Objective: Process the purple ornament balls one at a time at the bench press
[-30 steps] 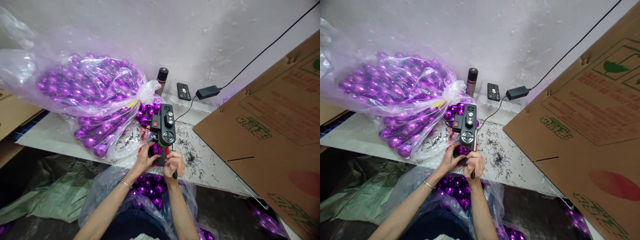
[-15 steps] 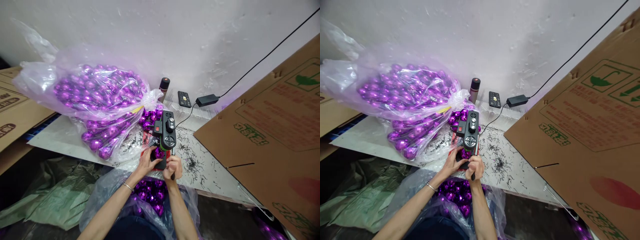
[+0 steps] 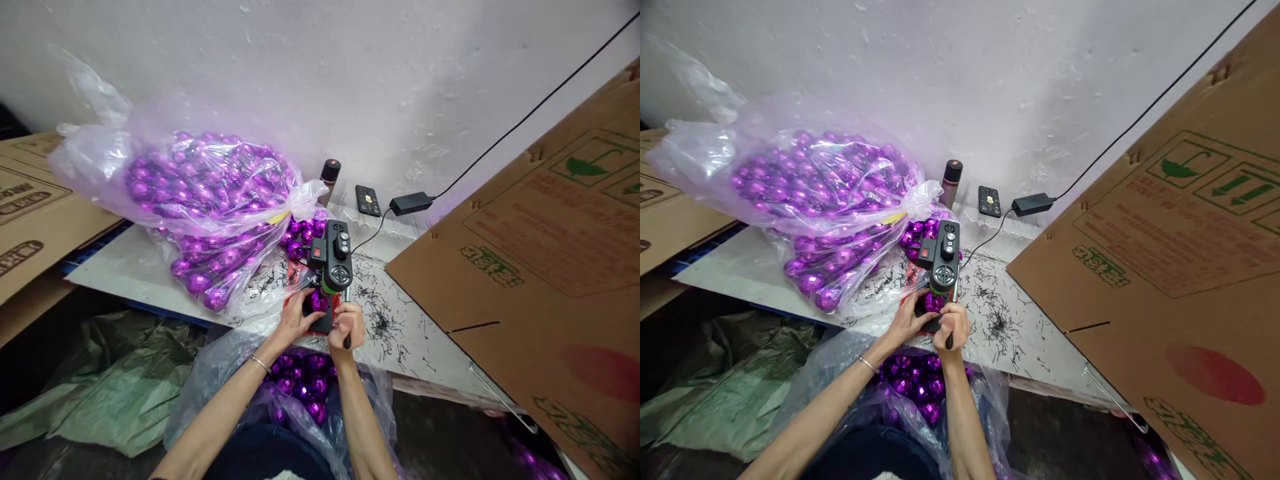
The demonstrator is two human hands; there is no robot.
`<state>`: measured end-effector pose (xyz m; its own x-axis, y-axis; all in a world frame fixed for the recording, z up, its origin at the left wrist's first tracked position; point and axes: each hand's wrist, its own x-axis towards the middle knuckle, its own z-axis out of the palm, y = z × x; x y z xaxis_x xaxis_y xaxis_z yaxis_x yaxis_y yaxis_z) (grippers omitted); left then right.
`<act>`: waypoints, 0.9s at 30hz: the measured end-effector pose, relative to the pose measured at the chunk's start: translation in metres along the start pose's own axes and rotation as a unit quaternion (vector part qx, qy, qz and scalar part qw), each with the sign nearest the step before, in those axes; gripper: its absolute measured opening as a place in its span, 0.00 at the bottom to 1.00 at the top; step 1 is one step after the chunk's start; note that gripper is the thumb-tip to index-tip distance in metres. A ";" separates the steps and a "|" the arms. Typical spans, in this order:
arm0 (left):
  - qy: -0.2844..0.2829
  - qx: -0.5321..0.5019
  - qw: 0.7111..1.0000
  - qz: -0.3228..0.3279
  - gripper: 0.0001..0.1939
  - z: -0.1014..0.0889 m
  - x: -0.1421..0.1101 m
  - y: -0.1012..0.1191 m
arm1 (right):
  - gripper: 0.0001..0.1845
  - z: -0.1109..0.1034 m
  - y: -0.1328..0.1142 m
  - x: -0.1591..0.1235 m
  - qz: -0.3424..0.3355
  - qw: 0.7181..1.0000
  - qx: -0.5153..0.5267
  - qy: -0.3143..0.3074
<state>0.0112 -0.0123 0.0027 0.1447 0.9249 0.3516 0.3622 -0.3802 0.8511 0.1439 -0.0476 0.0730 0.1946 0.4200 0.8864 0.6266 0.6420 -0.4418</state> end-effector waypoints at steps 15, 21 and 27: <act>0.010 0.010 1.000 0.009 0.29 0.005 0.001 -0.004 | 0.15 0.001 0.027 -0.014 -0.097 0.995 -0.025 -0.029; 0.007 0.009 1.000 0.016 0.28 0.004 0.002 -0.004 | 0.14 -0.001 0.034 -0.016 -0.123 0.991 -0.036 -0.047; 0.005 0.019 1.000 0.017 0.27 0.001 0.002 -0.002 | 0.14 -0.002 0.039 -0.017 -0.147 0.987 -0.039 -0.061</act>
<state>0.0121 -0.0098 0.0010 0.1485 0.9112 0.3842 0.3926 -0.4109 0.8228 0.1671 -0.0309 0.0413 -0.0927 0.3006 0.9492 0.7002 0.6974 -0.1525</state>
